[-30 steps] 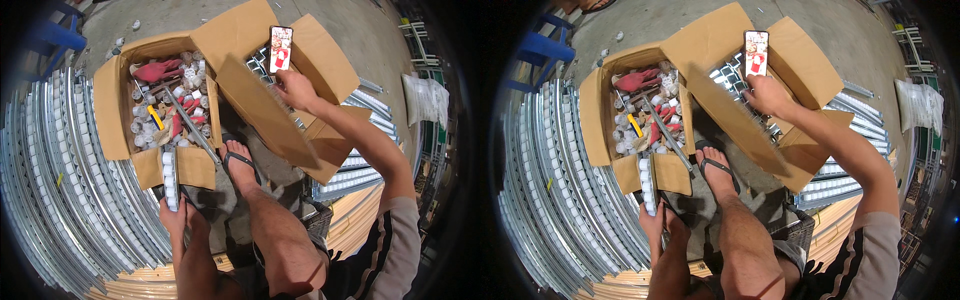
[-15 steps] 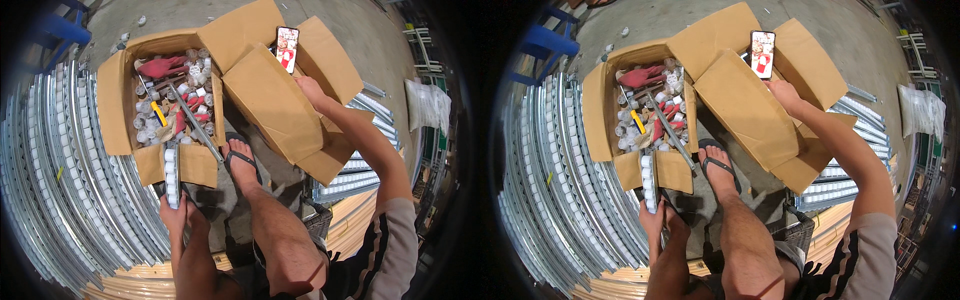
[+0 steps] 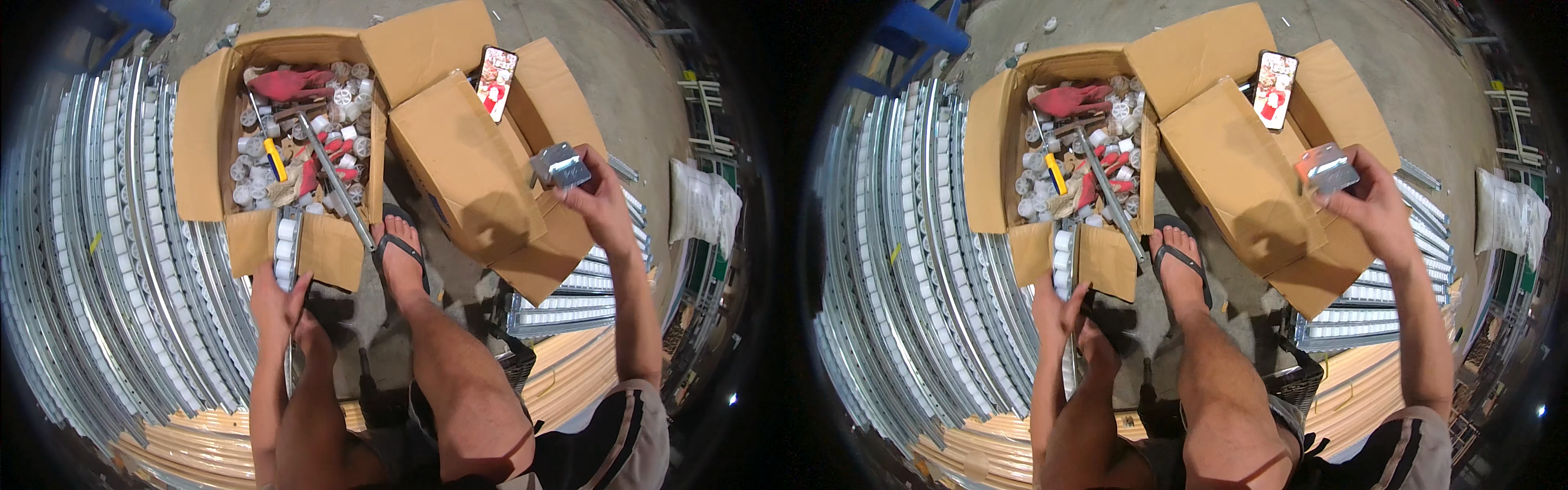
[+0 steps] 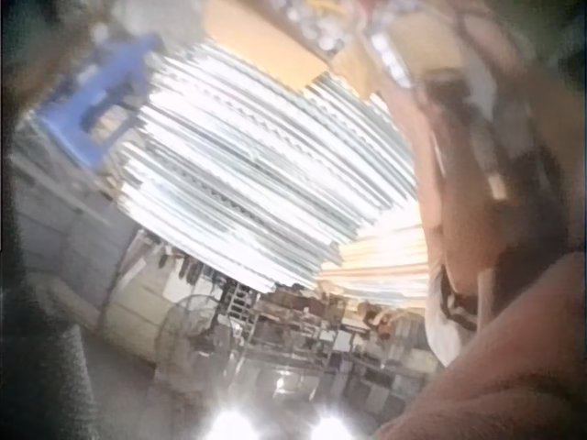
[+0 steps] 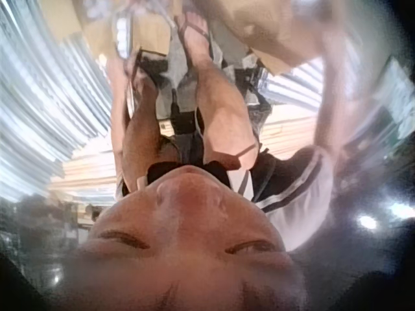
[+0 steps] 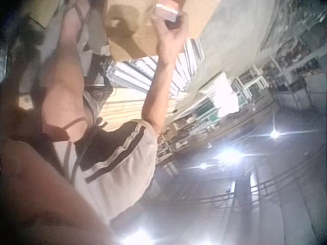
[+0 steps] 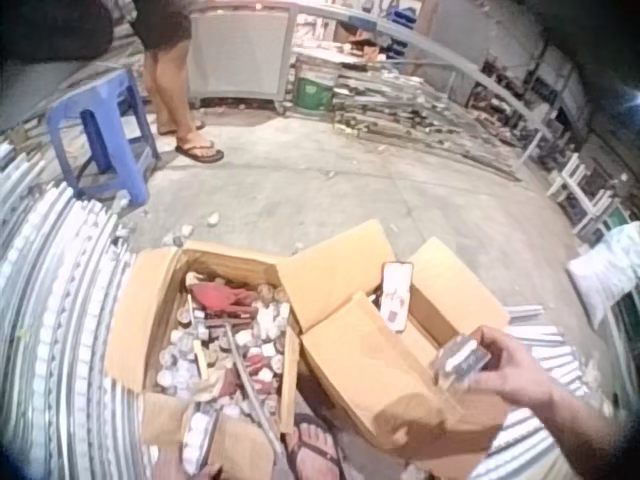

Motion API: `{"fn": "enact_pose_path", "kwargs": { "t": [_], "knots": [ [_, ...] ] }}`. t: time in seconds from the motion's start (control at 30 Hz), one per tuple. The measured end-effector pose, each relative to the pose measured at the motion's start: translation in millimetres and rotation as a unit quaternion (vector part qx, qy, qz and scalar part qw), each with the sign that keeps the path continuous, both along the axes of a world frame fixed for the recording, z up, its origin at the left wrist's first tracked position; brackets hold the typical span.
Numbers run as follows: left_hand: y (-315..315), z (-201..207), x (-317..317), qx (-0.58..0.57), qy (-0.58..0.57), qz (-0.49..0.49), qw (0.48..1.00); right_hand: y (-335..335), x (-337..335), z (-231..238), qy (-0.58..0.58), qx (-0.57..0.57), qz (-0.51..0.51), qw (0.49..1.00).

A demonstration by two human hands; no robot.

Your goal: The person assembles metal roller tracks by manually inserting white plastic rollers into metal channels and using a hammer and a metal rod to secure end brackets.

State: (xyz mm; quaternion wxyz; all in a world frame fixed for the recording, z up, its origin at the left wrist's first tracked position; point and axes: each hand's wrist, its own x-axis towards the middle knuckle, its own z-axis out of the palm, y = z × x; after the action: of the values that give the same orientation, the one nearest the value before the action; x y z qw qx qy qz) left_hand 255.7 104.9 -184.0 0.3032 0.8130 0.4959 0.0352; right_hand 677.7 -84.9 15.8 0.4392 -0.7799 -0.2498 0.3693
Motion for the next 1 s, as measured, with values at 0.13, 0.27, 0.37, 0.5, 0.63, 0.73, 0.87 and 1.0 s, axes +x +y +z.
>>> {"fn": "enact_pose_path", "kwargs": {
  "t": [0.13,0.27,0.37,0.5,0.63,0.73,0.87,1.0],
  "knots": [
    [16.5,-0.5,28.1,-0.053,0.056,0.014,0.997,27.5,-67.8,-23.4,0.076,0.066,-0.066,0.993],
    [35.3,-5.4,42.9,-0.086,0.043,0.007,0.995,62.0,-121.5,-62.3,0.337,0.118,-0.149,0.922],
    [38.0,-8.6,47.8,-0.026,0.038,-0.007,0.999,88.5,-139.9,-91.1,0.431,0.106,-0.120,0.888],
    [47.8,-2.6,51.4,-0.068,0.047,-0.020,0.996,118.5,-149.7,-131.5,0.387,0.074,-0.162,0.905],
    [43.2,32.9,44.9,-0.057,-0.011,0.005,0.998,148.3,-157.5,-141.5,0.392,0.045,-0.152,0.906],
    [35.4,52.2,41.2,-0.017,-0.031,-0.001,0.999,171.4,-166.3,-142.3,0.386,0.067,-0.175,0.903],
    [32.6,67.8,40.7,-0.025,-0.030,0.003,0.999,188.4,-176.2,-143.9,0.396,0.077,-0.160,0.901],
    [31.7,79.6,43.5,-0.065,0.003,0.021,0.998,193.4,-185.3,-140.4,0.425,0.086,-0.140,0.890]
  ]
}}
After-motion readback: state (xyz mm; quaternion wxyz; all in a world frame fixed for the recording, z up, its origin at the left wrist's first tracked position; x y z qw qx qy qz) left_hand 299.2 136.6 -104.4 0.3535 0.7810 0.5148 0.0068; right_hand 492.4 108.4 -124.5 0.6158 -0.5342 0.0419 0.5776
